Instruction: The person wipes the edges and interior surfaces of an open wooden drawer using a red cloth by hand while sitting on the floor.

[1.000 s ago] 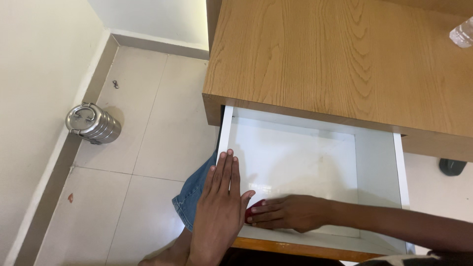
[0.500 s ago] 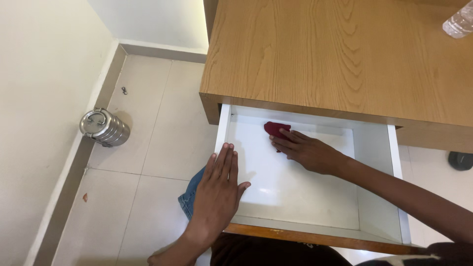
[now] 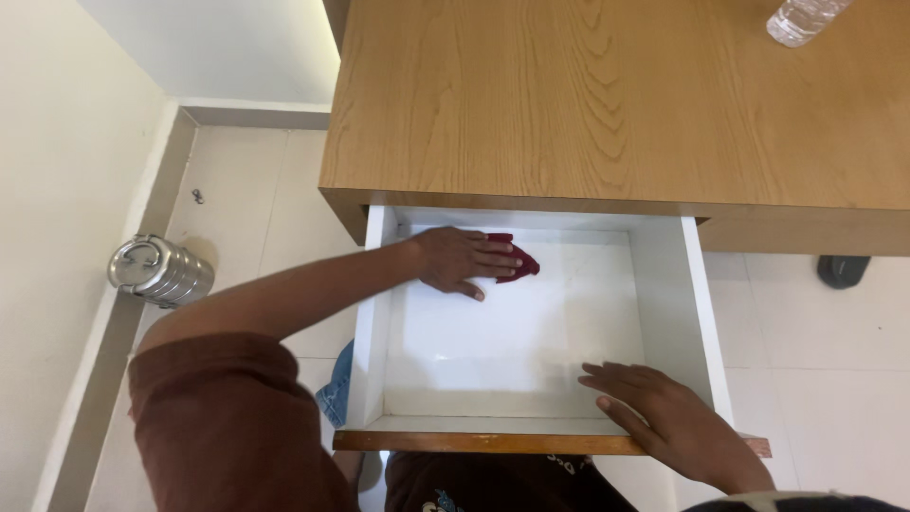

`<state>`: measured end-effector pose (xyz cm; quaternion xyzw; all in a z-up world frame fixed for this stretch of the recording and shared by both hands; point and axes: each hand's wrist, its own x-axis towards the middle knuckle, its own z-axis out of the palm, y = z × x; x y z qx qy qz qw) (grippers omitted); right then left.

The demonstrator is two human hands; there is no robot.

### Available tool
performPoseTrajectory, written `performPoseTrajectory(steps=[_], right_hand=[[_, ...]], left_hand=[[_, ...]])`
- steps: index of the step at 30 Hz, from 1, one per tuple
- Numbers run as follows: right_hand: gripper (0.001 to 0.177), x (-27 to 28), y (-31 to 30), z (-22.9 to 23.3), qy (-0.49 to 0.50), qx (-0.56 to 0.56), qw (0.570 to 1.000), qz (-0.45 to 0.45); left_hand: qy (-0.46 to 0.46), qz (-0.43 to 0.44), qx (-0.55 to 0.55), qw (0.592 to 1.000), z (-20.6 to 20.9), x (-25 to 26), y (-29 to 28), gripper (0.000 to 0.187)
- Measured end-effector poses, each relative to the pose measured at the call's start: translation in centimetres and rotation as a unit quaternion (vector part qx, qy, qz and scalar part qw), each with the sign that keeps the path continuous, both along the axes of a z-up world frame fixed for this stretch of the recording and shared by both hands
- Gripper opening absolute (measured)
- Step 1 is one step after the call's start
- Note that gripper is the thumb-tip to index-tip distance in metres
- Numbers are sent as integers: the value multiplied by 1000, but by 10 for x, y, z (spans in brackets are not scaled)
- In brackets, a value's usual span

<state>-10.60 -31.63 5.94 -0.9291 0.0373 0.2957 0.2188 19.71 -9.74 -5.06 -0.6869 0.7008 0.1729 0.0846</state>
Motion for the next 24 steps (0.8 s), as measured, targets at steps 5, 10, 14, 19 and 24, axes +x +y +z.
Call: performPoseTrajectory(steps=[5,10,14,19,24], right_hand=[[56,5,-7,-7,29,0,998,-48],[53,-1,-13,-11,2,36,999,-35],[54,2,-17,-10,-11,52,995,-85],[53,1,-18,-15,-27,50,995,-79],[51,5,-17,-13,-21,33,996,-86]], left_hand=[[56,3,-36,998,-10,22,-21,71],[146,30,-33,988,-15,-1,-19,69],[222,37,16,974,-7,-28,-12,69],[271,-1,44,962,-10,-56,-3,66],[231,-195,31,953,-37,-101,-5,61]])
